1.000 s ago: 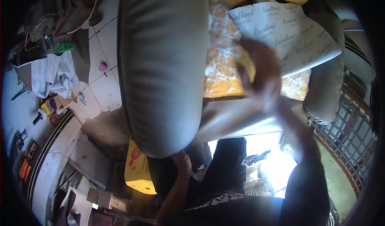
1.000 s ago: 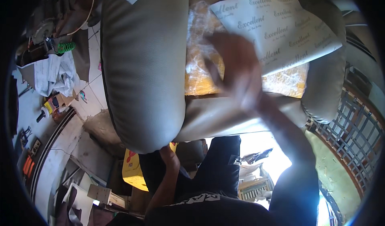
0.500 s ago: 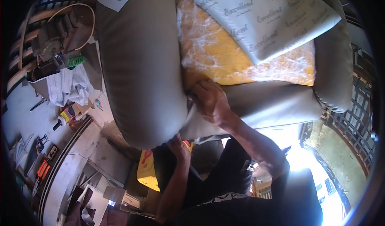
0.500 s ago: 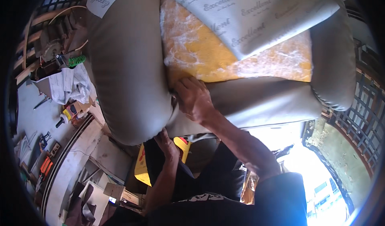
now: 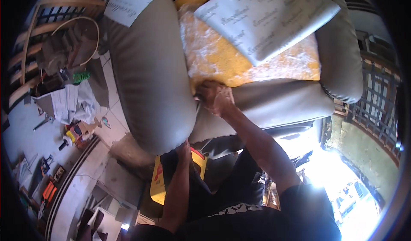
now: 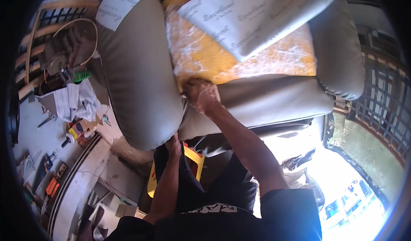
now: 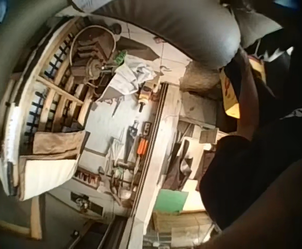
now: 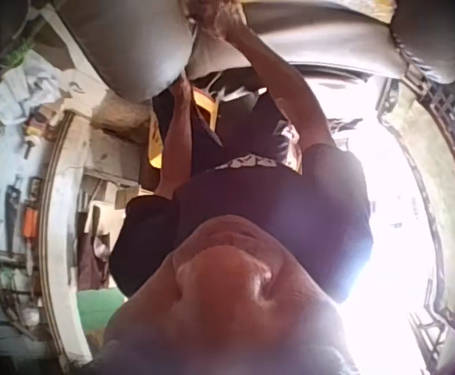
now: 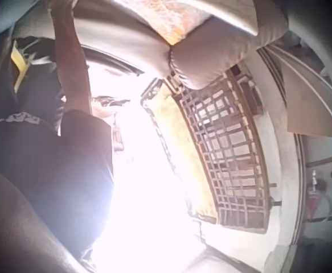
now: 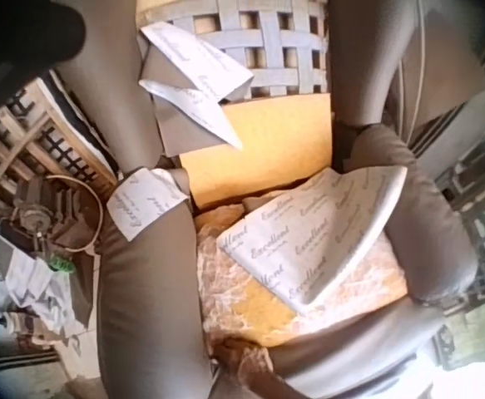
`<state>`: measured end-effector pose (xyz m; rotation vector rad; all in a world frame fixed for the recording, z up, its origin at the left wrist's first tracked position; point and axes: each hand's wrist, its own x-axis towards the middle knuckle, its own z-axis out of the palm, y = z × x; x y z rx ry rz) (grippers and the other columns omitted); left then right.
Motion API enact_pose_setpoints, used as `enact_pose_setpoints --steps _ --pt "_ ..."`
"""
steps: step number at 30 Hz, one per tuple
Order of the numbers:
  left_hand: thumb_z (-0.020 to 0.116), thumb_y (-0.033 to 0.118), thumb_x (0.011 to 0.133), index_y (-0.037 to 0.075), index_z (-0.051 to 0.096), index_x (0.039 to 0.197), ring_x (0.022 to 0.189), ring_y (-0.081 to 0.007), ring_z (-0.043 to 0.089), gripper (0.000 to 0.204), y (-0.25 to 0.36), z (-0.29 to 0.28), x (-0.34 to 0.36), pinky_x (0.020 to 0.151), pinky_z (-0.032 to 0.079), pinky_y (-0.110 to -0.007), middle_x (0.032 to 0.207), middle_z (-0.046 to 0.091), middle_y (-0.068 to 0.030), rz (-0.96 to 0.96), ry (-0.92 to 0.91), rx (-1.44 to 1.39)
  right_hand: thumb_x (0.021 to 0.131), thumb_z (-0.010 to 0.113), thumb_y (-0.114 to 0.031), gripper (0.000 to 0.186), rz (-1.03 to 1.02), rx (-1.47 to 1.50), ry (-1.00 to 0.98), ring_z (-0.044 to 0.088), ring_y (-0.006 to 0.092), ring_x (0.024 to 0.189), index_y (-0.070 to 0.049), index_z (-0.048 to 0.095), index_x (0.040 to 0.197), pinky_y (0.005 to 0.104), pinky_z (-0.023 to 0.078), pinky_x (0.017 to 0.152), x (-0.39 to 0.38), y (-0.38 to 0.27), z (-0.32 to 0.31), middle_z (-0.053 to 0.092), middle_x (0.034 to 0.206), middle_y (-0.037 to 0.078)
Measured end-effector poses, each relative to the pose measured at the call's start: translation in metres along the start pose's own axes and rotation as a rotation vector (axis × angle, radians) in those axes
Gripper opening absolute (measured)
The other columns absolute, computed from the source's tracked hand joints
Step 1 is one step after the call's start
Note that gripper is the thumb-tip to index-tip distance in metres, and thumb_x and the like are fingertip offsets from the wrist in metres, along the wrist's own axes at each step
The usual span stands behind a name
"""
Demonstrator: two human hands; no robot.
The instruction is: The person fits a new leather cover over the back and headrest sections of an armchair, pulling the material tight and tucking the edges into the frame joints.
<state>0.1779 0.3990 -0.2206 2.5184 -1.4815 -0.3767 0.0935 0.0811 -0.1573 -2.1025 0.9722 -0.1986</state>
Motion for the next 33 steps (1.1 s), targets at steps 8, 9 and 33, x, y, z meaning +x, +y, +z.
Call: enact_pose_setpoints --steps 8,9,33 --pt "0.060 0.033 0.103 -0.001 0.049 0.137 0.121 -0.0266 0.059 0.050 -0.008 -0.076 0.030 0.096 0.050 -0.039 0.142 0.052 -0.0167 -0.857 -0.388 -0.977 0.094 0.060 -0.036 0.044 -0.059 -0.283 0.153 0.043 0.0239 0.141 -0.020 0.062 0.135 0.0596 0.025 0.118 -0.097 -0.036 -0.056 0.054 0.144 0.006" --pt "0.059 0.030 0.103 -0.001 0.048 0.137 0.121 -0.0270 0.059 0.047 -0.030 -0.083 0.018 0.095 0.051 -0.041 0.145 0.049 -0.0177 -0.676 -0.367 -0.590 0.098 0.054 -0.040 0.047 -0.042 -0.294 0.247 0.036 0.0234 0.148 -0.022 0.058 0.141 0.0618 0.020 0.120 -0.114 -0.038 -0.063 0.048 0.152 0.005" --pt "0.051 0.048 0.099 0.008 0.044 0.152 0.131 -0.0361 0.048 0.067 0.225 -0.036 0.204 0.106 0.033 -0.056 0.145 0.051 -0.0180 0.456 -0.398 0.221 0.101 0.039 -0.061 0.063 0.066 -0.432 -0.065 0.041 0.0212 0.144 -0.019 0.053 0.146 0.0475 0.019 0.124 -0.113 0.143 -0.136 0.049 0.153 0.003"
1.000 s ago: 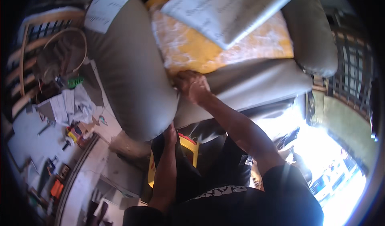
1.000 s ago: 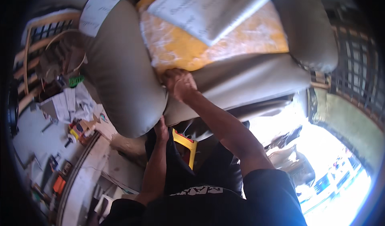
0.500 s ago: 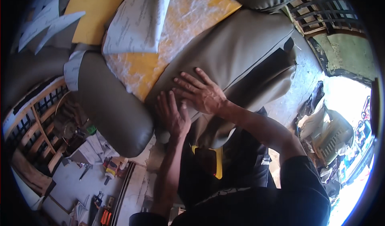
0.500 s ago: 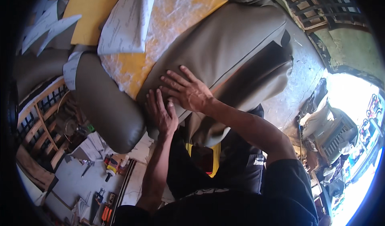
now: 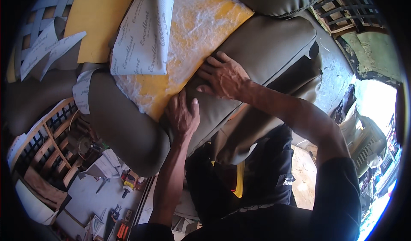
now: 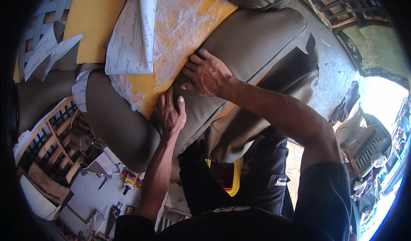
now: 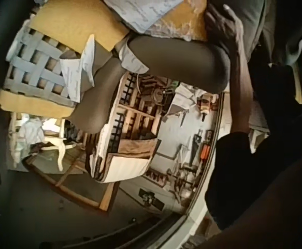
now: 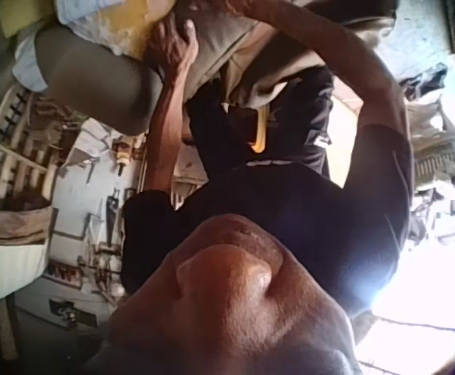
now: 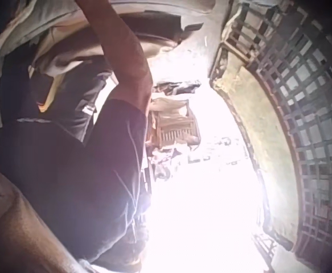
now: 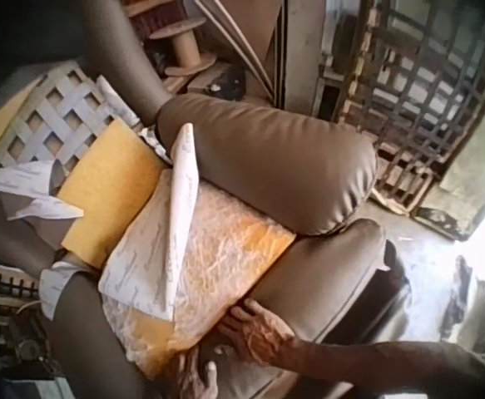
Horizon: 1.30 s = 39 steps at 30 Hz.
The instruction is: The person fits a new leather cover over the back and headrest sections of an armchair, pulling the material tight and tucking the edges into the frame joints.
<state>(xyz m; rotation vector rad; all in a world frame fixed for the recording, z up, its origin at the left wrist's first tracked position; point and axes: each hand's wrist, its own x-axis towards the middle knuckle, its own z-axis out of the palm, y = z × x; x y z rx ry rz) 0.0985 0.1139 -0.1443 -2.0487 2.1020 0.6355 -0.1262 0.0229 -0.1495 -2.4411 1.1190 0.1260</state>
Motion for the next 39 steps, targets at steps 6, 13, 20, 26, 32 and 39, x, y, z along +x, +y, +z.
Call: enact_pose_setpoints --steps 6,13,20,26,32,39 --pt "0.037 0.043 0.104 0.005 0.044 0.151 0.134 -0.0388 0.047 0.061 -0.012 0.008 -0.017 0.111 0.032 -0.054 0.145 0.051 -0.0209 0.098 0.131 0.033 0.102 0.033 -0.063 0.067 -0.111 -0.022 0.183 0.038 0.0216 0.147 -0.020 0.048 0.150 0.0502 0.016 0.126 -0.012 0.030 -0.003 0.046 0.157 0.003" --pt "0.038 0.032 0.104 0.000 0.040 0.152 0.139 -0.0418 0.043 0.058 -0.039 0.005 -0.049 0.116 0.029 -0.053 0.152 0.045 -0.0250 0.238 0.191 -0.038 0.102 0.044 -0.061 0.064 0.126 -0.214 0.391 0.045 0.0263 0.143 -0.021 0.047 0.151 0.0461 0.029 0.122 -0.074 0.149 -0.037 0.049 0.153 0.007" --pt "0.040 0.027 0.105 -0.001 0.035 0.154 0.145 -0.0448 0.034 0.057 -0.035 0.002 -0.051 0.120 0.024 -0.056 0.157 0.036 -0.0279 0.137 0.109 -0.047 0.099 0.062 -0.035 0.045 0.455 0.022 0.773 0.052 0.0298 0.135 -0.008 0.059 0.136 0.0491 0.035 0.115 -0.112 0.065 -0.041 0.061 0.139 0.009" --pt "0.054 0.021 0.097 -0.005 0.037 0.151 0.147 -0.0498 0.028 0.062 0.050 0.002 -0.097 0.120 0.023 -0.062 0.159 0.030 -0.0299 0.335 0.081 -0.030 0.096 0.066 -0.035 0.066 1.329 0.361 0.783 0.038 0.0434 0.140 -0.003 0.043 0.148 0.0509 0.030 0.117 -0.230 -0.032 0.078 0.045 0.148 0.026" --pt "0.057 0.016 0.095 -0.004 0.035 0.152 0.147 -0.0512 0.028 0.064 0.129 0.025 -0.129 0.120 0.024 -0.061 0.158 0.031 -0.0312 0.538 -0.138 -0.125 0.094 0.067 -0.053 0.097 1.475 0.765 0.641 0.027 0.0492 0.147 -0.001 0.017 0.160 0.0534 0.027 0.120 -0.275 -0.039 0.113 0.020 0.159 0.035" --pt "0.058 0.013 0.094 -0.004 0.038 0.150 0.145 -0.0490 0.032 0.062 0.161 0.031 -0.119 0.120 0.028 -0.054 0.155 0.034 -0.0311 0.504 -0.324 -0.160 0.083 0.076 -0.060 0.120 1.392 0.924 0.663 0.015 0.0537 0.150 -0.003 0.005 0.162 0.0537 0.025 0.122 -0.265 -0.032 0.138 0.009 0.162 0.037"
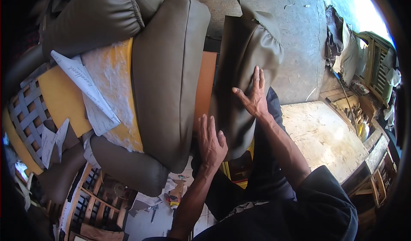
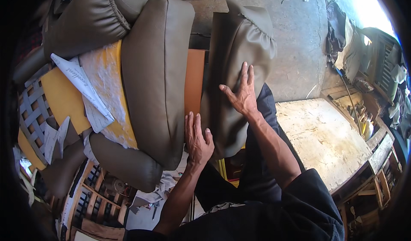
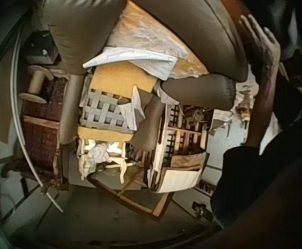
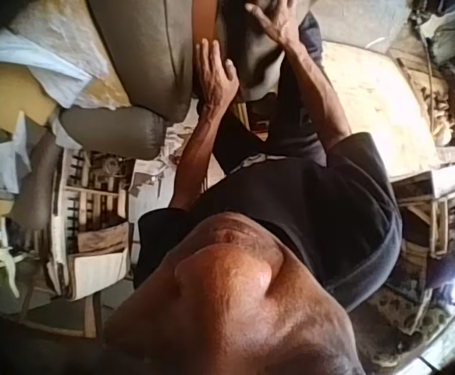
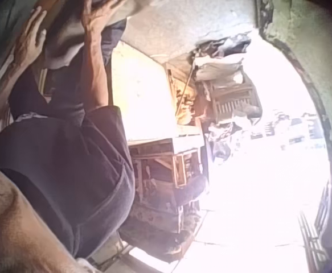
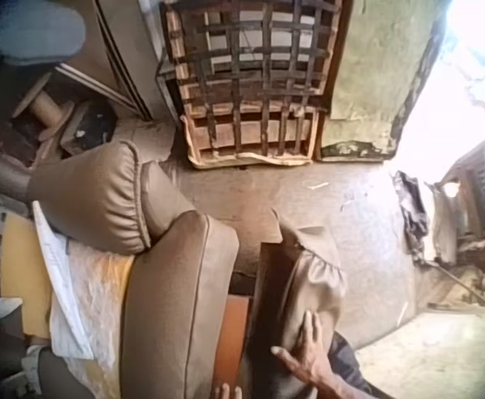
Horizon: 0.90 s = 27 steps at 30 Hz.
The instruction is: The person fits a new leather cover over the back and headrest sections of an armchair, pulling the material tight and tucking the edges into the frame joints.
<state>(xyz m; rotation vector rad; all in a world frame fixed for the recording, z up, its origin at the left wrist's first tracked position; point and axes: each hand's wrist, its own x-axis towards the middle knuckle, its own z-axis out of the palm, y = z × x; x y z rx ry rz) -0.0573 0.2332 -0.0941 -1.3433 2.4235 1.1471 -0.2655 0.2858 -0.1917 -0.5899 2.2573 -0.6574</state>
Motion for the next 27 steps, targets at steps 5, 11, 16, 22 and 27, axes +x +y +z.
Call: enact_pose_setpoints --steps 5,11,16,22,27 --pt "0.058 0.010 0.092 -0.003 0.045 0.145 0.143 -0.0471 0.037 0.057 -0.001 0.005 0.002 0.119 0.031 -0.053 0.153 0.039 -0.0291 -0.012 -0.006 -0.005 0.080 0.078 -0.061 0.130 0.020 0.068 -0.167 0.005 0.0496 0.153 -0.004 -0.005 0.162 0.0501 0.022 0.124 0.025 0.014 0.009 -0.002 0.164 0.036" --pt "0.058 0.008 0.091 -0.003 0.049 0.141 0.138 -0.0449 0.043 0.052 -0.013 0.004 0.020 0.116 0.036 -0.050 0.148 0.045 -0.0276 -0.102 -0.054 -0.029 0.083 0.076 -0.058 0.128 -0.065 0.223 -0.288 -0.001 0.0425 0.156 0.003 -0.006 0.160 0.0459 0.015 0.126 0.072 0.035 0.062 -0.002 0.164 0.037" --pt "0.057 0.008 0.093 -0.003 0.052 0.138 0.138 -0.0441 0.044 0.047 -0.009 -0.007 0.024 0.114 0.038 -0.050 0.146 0.047 -0.0262 -0.245 -0.022 -0.041 0.083 0.076 -0.059 0.131 -0.125 0.290 -0.357 -0.003 0.0417 0.156 0.001 -0.012 0.159 0.0456 0.015 0.126 0.097 0.026 0.110 -0.005 0.165 0.035" --pt "0.061 0.015 0.089 0.001 0.055 0.140 0.146 -0.0366 0.037 0.053 -0.001 -0.038 0.060 0.119 0.029 -0.057 0.151 0.045 -0.0217 0.243 -0.128 0.557 0.084 0.078 -0.055 0.129 -0.163 0.336 -0.398 -0.001 0.0441 0.155 -0.005 -0.014 0.160 0.0450 0.017 0.126 0.097 0.033 0.120 -0.005 0.164 0.036" --pt "0.033 0.027 0.104 0.002 0.032 0.158 0.157 -0.0301 0.016 0.060 -0.035 -0.046 0.101 0.128 0.005 -0.053 0.167 0.026 -0.0135 0.743 -0.793 1.631 0.080 0.081 -0.055 0.130 -0.146 0.329 -0.352 0.005 0.0483 0.154 -0.010 -0.009 0.162 0.0513 0.022 0.124 0.092 0.032 0.123 -0.001 0.166 0.031"
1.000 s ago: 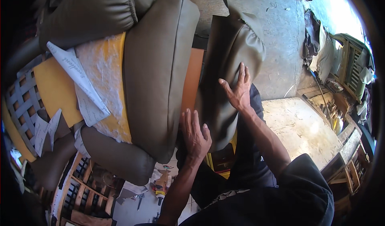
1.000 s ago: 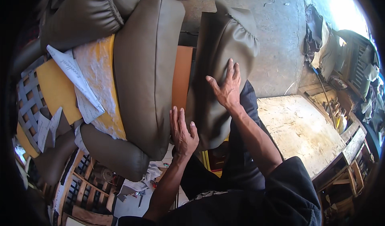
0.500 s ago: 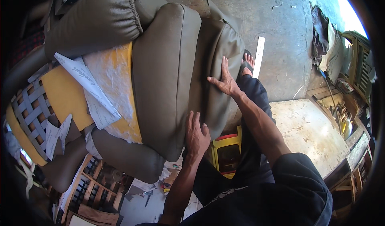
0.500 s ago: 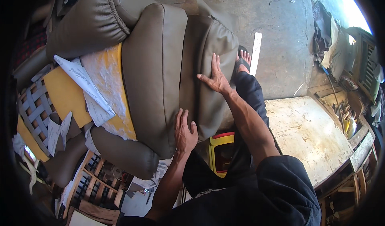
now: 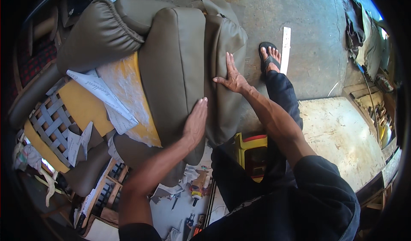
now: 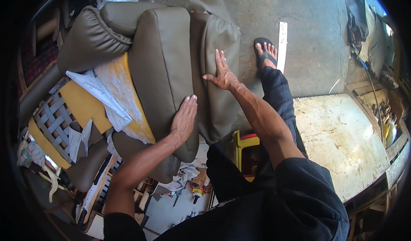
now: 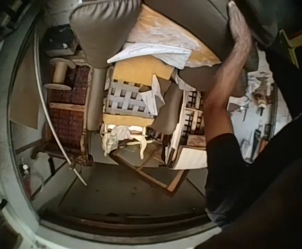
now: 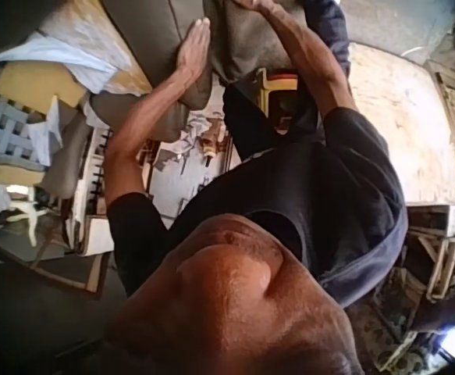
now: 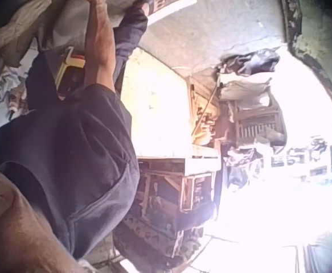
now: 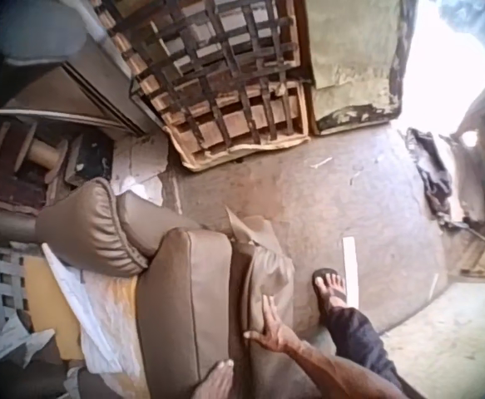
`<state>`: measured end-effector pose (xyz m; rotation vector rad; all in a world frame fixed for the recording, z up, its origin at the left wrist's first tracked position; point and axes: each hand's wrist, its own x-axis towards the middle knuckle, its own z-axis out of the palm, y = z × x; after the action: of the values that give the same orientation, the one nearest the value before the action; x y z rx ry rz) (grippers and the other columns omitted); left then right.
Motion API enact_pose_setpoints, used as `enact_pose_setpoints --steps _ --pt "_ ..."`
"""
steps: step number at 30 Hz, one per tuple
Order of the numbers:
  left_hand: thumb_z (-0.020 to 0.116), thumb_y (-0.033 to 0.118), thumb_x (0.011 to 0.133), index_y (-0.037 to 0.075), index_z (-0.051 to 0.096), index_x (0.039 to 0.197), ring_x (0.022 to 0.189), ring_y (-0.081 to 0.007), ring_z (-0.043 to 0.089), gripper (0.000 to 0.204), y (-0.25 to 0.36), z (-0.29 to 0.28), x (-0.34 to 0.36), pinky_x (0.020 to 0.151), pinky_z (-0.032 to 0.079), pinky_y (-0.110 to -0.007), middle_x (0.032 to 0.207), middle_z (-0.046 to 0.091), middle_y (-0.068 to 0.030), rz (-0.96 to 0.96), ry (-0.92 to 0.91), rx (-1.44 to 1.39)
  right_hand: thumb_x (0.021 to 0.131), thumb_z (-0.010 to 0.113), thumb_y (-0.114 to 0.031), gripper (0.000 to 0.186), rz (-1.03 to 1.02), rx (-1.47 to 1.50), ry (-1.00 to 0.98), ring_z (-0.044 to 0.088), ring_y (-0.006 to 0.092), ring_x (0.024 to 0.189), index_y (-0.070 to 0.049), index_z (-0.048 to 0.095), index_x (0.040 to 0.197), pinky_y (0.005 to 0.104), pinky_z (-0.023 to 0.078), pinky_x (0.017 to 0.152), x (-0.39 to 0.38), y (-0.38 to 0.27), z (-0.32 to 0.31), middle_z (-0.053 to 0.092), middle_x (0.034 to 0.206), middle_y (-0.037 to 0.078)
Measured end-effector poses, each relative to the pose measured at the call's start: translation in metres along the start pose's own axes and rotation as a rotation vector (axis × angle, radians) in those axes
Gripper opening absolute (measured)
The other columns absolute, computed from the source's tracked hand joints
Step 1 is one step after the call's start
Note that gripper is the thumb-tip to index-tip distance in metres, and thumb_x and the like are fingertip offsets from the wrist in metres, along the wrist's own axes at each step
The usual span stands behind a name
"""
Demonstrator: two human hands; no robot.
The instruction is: The person fits a new leather cover over the back and headrest sections of an armchair, pulling the material tight and tucking the edges into the frame joints.
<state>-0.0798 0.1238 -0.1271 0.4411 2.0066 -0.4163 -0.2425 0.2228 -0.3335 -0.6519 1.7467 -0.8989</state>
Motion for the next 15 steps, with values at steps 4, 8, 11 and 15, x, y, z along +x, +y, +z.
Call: enact_pose_setpoints --steps 4,8,11,15 --pt "0.038 0.033 0.104 0.006 0.028 0.160 0.156 -0.0318 0.017 0.063 -0.006 -0.017 0.038 0.126 0.003 -0.059 0.168 0.024 -0.0103 0.299 -0.207 0.227 0.077 0.082 -0.057 0.130 0.034 0.049 0.005 0.009 0.0466 0.154 -0.014 -0.005 0.163 0.0526 0.024 0.124 -0.006 -0.001 -0.008 -0.001 0.167 0.030" --pt "0.043 0.034 0.105 0.012 0.041 0.156 0.150 -0.0299 0.033 0.056 0.045 0.013 0.082 0.120 0.019 -0.058 0.162 0.039 -0.0040 0.439 -0.572 -0.009 0.077 0.081 -0.059 0.126 0.027 0.049 -0.011 0.009 0.0458 0.154 -0.020 -0.002 0.164 0.0524 0.025 0.123 -0.005 -0.008 -0.011 0.001 0.169 0.024" --pt "0.046 0.037 0.104 0.017 0.047 0.154 0.149 -0.0276 0.037 0.053 0.062 0.016 0.099 0.116 0.028 -0.055 0.159 0.045 0.0007 0.409 -0.634 -0.071 0.077 0.080 -0.060 0.125 0.051 0.055 -0.022 0.010 0.0443 0.155 -0.021 -0.001 0.164 0.0533 0.026 0.123 -0.005 -0.005 -0.017 0.001 0.169 0.023" --pt "0.047 0.034 0.103 0.015 0.061 0.141 0.132 -0.0263 0.057 0.045 0.080 0.023 0.102 0.111 0.034 -0.054 0.144 0.060 -0.0006 0.406 -0.615 -0.131 0.079 0.077 -0.063 0.126 0.086 -0.006 -0.054 0.009 0.0438 0.155 -0.013 -0.001 0.163 0.0494 0.024 0.124 -0.004 -0.015 -0.029 0.004 0.167 0.028"
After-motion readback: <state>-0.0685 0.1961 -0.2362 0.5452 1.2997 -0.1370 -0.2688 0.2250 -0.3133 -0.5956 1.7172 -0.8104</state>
